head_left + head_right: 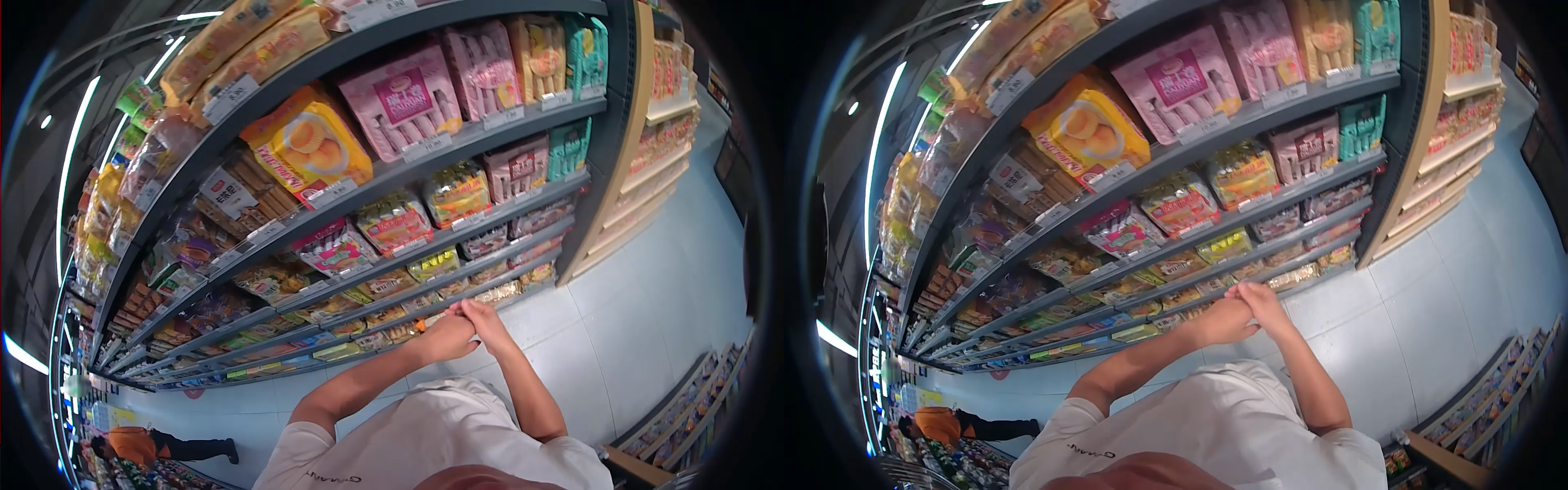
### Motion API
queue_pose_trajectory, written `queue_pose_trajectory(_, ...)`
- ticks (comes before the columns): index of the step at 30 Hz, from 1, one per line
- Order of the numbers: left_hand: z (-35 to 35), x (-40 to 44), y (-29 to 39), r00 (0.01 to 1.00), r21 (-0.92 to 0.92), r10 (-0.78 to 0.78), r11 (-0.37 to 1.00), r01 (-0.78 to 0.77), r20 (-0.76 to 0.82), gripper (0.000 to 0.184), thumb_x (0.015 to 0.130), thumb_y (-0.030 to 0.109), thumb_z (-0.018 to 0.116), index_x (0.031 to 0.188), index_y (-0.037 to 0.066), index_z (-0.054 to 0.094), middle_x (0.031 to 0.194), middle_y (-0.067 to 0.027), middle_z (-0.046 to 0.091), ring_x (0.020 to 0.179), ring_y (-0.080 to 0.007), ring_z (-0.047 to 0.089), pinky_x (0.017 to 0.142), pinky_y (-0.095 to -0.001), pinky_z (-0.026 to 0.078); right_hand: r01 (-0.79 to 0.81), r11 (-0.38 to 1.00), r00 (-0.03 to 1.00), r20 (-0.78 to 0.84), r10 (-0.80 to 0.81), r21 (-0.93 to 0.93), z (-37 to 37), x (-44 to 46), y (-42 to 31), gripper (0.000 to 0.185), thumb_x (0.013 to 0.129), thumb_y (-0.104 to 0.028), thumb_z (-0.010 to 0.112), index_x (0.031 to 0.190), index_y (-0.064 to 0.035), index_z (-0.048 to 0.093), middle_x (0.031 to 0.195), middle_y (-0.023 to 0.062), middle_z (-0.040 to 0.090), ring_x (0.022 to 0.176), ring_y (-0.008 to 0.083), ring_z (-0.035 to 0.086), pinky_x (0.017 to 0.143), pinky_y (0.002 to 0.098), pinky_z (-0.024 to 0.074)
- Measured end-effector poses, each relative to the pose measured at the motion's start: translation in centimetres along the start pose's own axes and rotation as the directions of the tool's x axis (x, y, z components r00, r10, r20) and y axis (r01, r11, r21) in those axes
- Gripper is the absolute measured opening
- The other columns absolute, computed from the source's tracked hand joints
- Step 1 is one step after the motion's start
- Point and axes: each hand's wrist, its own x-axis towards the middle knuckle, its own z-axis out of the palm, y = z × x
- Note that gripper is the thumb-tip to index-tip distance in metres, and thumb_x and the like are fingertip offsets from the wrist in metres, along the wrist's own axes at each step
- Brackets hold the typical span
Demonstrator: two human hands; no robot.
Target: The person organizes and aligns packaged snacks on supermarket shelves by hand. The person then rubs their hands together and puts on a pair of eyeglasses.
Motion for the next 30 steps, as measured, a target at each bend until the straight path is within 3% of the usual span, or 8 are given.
queue_pose_trajectory(4, 2.4, -0.7, -1.6, 0.994, 0.055, -0.021, 0.998, 0.015, 0.107, 0.052, 0.086, 0.033, 0.068, 0.123, -0.001, 0.059, 0.112, -0.0222, 0.065, 0.115, -0.0379, 0.057, 0.101, -0.0415, 0.044, 0.099, 0.859, 0.972, 0.235, 0.026, -0.502, 2.6, -1.8, -0.4, 0.037, 0.101, -0.034, 0.051, 0.111, -0.0044, 0.069, 0.104, 0.0100, 0.072, 0.098, 0.0173, 0.067, 0.085, 0.0313, 0.0516)
queue_pose_trajectory(8, 4.5, -1.2, -2.1, 0.989, 0.036, -0.038, 0.999, 0.034, 0.142, 0.052, 0.087, 0.034, 0.067, 0.124, -0.001, 0.058, 0.114, -0.0223, 0.064, 0.115, -0.0380, 0.057, 0.101, -0.0414, 0.044, 0.270, 0.697, 0.913, 0.407, 0.034, -0.664, 4.6, -2.8, -1.6, 0.037, 0.100, -0.034, 0.052, 0.110, -0.0031, 0.070, 0.108, 0.0158, 0.070, 0.102, 0.0268, 0.067, 0.089, 0.0336, 0.0502)
queue_pose_trajectory(11, 5.7, -1.4, -2.2, 0.986, 0.017, -0.045, 0.999, 0.043, 0.160, 0.052, 0.088, 0.035, 0.067, 0.124, -0.001, 0.058, 0.116, -0.0224, 0.063, 0.115, -0.0381, 0.057, 0.101, -0.0414, 0.044, 0.378, 0.698, 0.880, 0.471, -0.065, -0.608, 3.9, -2.0, -0.3, 0.038, 0.096, -0.040, 0.054, 0.103, -0.0061, 0.070, 0.090, 0.0193, 0.068, 0.083, 0.0381, 0.065, 0.074, 0.0386, 0.0510)
queue_pose_trajectory(14, 6.5, -1.2, -2.2, 0.984, -0.003, -0.047, 0.999, 0.048, 0.171, 0.052, 0.088, 0.036, 0.066, 0.125, 0.000, 0.058, 0.118, -0.0226, 0.063, 0.116, -0.0382, 0.057, 0.101, -0.0414, 0.044, 0.349, 0.730, 0.855, 0.519, 0.009, -0.587, 3.1, -1.3, 0.0, 0.038, 0.097, -0.039, 0.053, 0.102, -0.0052, 0.070, 0.086, 0.0180, 0.068, 0.081, 0.0342, 0.066, 0.072, 0.0379, 0.0506)
queue_pose_trajectory(17, 7.7, -1.5, -2.2, 0.987, -0.045, -0.028, 0.998, 0.035, 0.156, 0.052, 0.089, 0.036, 0.065, 0.125, 0.000, 0.057, 0.119, -0.0227, 0.062, 0.116, -0.0383, 0.056, 0.101, -0.0414, 0.044, 0.175, 0.789, 0.822, 0.528, 0.212, -0.589, 1.7, -0.3, 1.9, 0.040, 0.099, -0.040, 0.052, 0.103, -0.0045, 0.069, 0.086, 0.0144, 0.069, 0.082, 0.0254, 0.067, 0.074, 0.0359, 0.0499)
queue_pose_trajectory(20, 8.6, -2.2, -2.5, 0.997, -0.072, 0.069, 0.995, -0.065, 0.043, 0.055, 0.091, 0.039, 0.064, 0.129, 0.000, 0.055, 0.126, -0.0221, 0.060, 0.117, -0.0377, 0.056, 0.103, -0.0420, 0.042, 0.057, 0.838, 0.807, 0.520, 0.281, -0.542, 1.7, -0.4, 2.4, 0.044, 0.100, -0.043, 0.050, 0.105, -0.0031, 0.068, 0.092, 0.0106, 0.070, 0.088, 0.0177, 0.064, 0.080, 0.0333, 0.0490)
queue_pose_trajectory(27, 9.0, -3.7, -2.9, 0.957, -0.121, 0.286, 0.949, -0.290, -0.051, 0.054, 0.090, 0.033, 0.065, 0.133, 0.002, 0.053, 0.130, -0.0228, 0.057, 0.119, -0.0368, 0.055, 0.103, -0.0420, 0.042, -0.128, 0.880, 0.780, 0.502, 0.374, -0.457, 1.7, -1.0, 3.9, 0.055, 0.104, -0.046, 0.039, 0.109, 0.0010, 0.066, 0.105, 0.0106, 0.068, 0.098, 0.0171, 0.061, 0.092, 0.0319, 0.0463)
queue_pose_trajectory(30, 8.4, -5.2, -3.8, 0.945, -0.137, 0.327, 0.935, -0.326, -0.019, 0.052, 0.089, 0.032, 0.065, 0.133, 0.006, 0.054, 0.126, -0.0220, 0.060, 0.118, -0.0360, 0.056, 0.101, -0.0425, 0.044, -0.266, 0.858, 0.837, 0.336, 0.432, -0.439, 1.8, -1.7, 6.4, 0.056, 0.104, -0.049, 0.040, 0.101, -0.0002, 0.068, 0.096, 0.0087, 0.069, 0.091, 0.0157, 0.062, 0.087, 0.0314, 0.0485)
